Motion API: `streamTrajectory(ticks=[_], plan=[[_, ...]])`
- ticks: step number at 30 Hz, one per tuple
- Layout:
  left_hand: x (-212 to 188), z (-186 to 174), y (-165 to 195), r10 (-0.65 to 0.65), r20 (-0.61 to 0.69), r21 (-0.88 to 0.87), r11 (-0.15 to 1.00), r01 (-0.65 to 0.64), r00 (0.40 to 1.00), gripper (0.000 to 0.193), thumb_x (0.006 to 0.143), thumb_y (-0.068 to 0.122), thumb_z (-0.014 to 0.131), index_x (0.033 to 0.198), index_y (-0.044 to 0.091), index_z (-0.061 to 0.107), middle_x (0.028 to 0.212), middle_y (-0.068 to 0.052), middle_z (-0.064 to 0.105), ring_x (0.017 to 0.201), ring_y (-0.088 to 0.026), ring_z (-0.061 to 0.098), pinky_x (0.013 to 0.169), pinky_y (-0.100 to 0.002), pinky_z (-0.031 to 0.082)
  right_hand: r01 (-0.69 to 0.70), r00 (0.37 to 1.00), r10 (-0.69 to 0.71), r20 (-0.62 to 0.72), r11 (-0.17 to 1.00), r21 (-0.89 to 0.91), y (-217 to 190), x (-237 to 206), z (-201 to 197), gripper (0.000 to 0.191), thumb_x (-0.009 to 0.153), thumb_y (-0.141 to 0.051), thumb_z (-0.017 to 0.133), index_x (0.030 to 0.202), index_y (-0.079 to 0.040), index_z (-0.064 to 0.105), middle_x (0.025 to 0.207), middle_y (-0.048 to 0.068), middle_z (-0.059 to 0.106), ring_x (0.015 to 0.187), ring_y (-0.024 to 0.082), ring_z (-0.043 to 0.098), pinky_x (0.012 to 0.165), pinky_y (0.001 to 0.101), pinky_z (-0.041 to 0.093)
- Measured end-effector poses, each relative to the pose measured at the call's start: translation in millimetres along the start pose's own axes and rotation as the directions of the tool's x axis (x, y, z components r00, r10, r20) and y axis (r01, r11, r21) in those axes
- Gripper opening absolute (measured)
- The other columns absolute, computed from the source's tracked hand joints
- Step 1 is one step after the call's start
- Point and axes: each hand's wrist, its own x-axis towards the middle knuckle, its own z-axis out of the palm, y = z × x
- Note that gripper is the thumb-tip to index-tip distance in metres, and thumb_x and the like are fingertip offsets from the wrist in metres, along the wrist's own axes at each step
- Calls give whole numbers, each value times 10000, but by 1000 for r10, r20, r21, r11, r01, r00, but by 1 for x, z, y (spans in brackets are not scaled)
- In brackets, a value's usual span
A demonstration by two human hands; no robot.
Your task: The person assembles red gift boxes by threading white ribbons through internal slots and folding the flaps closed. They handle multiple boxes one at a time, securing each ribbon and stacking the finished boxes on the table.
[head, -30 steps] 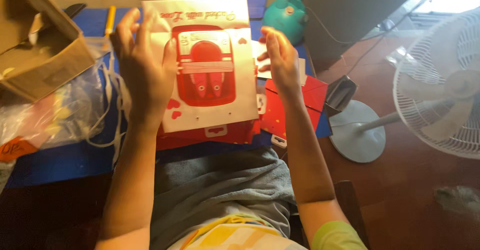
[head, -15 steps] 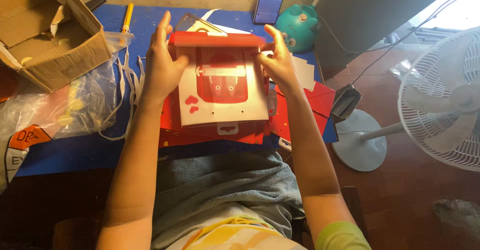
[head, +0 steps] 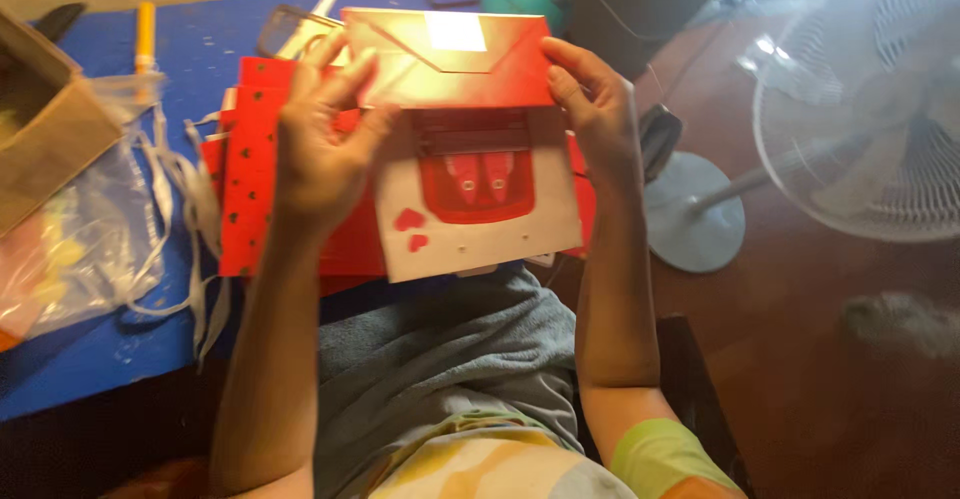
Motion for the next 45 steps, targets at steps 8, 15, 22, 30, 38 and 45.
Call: streamTrajectory(ticks=[8,15,22,30,38,45], plan=[[-19,180,6,166,141,18,985,-170,976,507,870,50,718,1345,-77,597,1573,-322,383,1332,-406,543,1130,-414,468,-20,934,-119,-336,924,-383,76,-38,-126,345,910,13,615,1236,-15,725,1248,111,718,1127,169,672,977,299,525],[-74,177,21,281,331,96,940,-329,901,378,852,68,754,1217,-5,683,1290,-201,610,1215,-380,574,1012,-432,496,-272,939,24,-342,659,-702,112,-38,-113,390,895,-129,656,1282,-88,680,1248,172,645,1004,281,708,898,385,543],[-54,77,19,37,75,382,922,-63,996,161,921,166,759,1071,113,738,919,-65,666,931,-286,622,797,-425,525,-78,982,-85,-168,627,-775,87,-44,-73,426,939,-184,718,1339,-58,648,1325,179,618,1187,322,600,991,428,496],[-35,84,-4,-77,20,587,808,51,997,333,811,387,816,869,95,668,855,-53,647,878,-292,630,667,-449,521,-15,998,-22,-54,799,-601,56,-54,13,410,955,-232,652,1342,-103,613,1435,134,530,1391,328,439,982,364,551],[-30,62,-21,-178,52,263,952,158,983,184,907,248,757,832,102,674,787,-28,706,722,-198,658,676,-379,546,229,969,-236,67,773,-592,12,-68,66,255,1025,-182,634,1235,-71,726,1343,130,636,1317,313,532,1105,421,436],[-36,39,-43,-332,218,-386,834,393,918,153,987,182,689,918,61,625,775,-9,684,661,-69,652,621,-248,537,291,957,-242,163,797,-530,-13,-75,91,280,1050,-115,539,1264,-62,712,1342,122,648,1297,300,555,1135,410,433]])
